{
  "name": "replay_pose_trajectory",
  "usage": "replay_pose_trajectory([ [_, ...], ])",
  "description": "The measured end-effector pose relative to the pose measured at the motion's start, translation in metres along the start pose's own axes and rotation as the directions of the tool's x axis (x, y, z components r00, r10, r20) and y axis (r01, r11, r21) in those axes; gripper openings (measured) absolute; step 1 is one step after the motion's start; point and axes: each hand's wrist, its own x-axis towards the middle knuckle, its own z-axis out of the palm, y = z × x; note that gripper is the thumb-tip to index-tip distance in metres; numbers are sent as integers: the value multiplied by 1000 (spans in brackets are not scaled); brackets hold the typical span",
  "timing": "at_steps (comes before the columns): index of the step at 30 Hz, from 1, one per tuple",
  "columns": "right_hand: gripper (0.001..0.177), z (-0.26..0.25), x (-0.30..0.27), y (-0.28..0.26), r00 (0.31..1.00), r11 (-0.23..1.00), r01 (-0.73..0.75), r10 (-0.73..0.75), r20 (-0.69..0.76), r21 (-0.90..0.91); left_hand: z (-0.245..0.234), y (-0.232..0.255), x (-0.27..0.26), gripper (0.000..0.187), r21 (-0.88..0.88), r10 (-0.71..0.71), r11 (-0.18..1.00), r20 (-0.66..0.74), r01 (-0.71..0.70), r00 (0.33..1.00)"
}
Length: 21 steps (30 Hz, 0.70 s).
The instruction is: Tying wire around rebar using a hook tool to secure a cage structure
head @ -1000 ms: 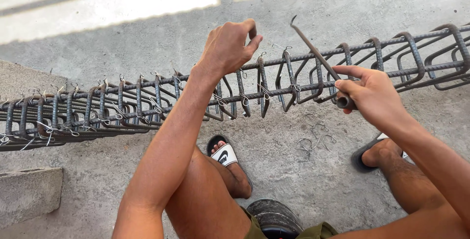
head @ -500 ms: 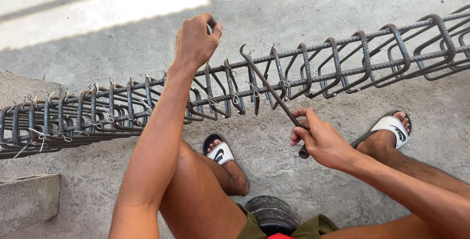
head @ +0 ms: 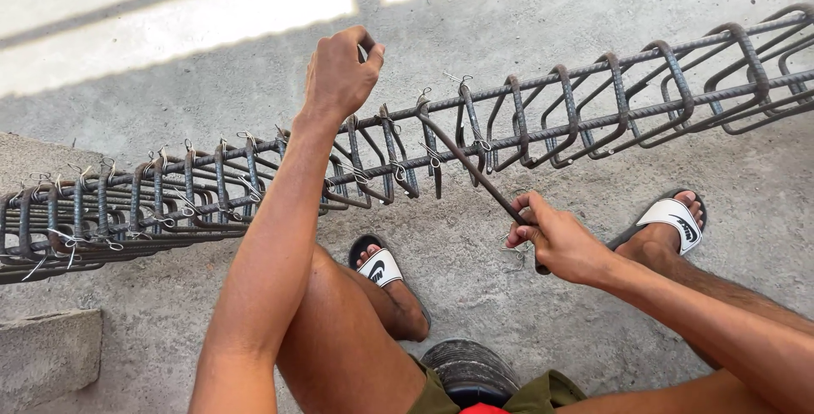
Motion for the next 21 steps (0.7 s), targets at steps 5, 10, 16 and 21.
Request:
replay_pose_trajectory([
  [5, 30, -12, 3, 11, 998, 999, 45, -45, -45, -6, 2, 7, -2, 14, 1, 39, 999, -26, -39, 999],
  [10, 35, -39, -12, -10, 993, 995, 101, -100, -60, 22, -8, 28, -7, 18, 40, 359, 931, -281, -363, 890],
  [16, 36, -100, -42, -23, 911, 995, 81, -94, -402, -50, 20, 148, -94, 27, 8, 844, 459, -315, -888, 433],
  [21, 32, -136, -54, -6, 848, 988, -45, -40, -528, -148, 207, 115, -177, 13, 32, 125, 568, 984, -822, 124],
])
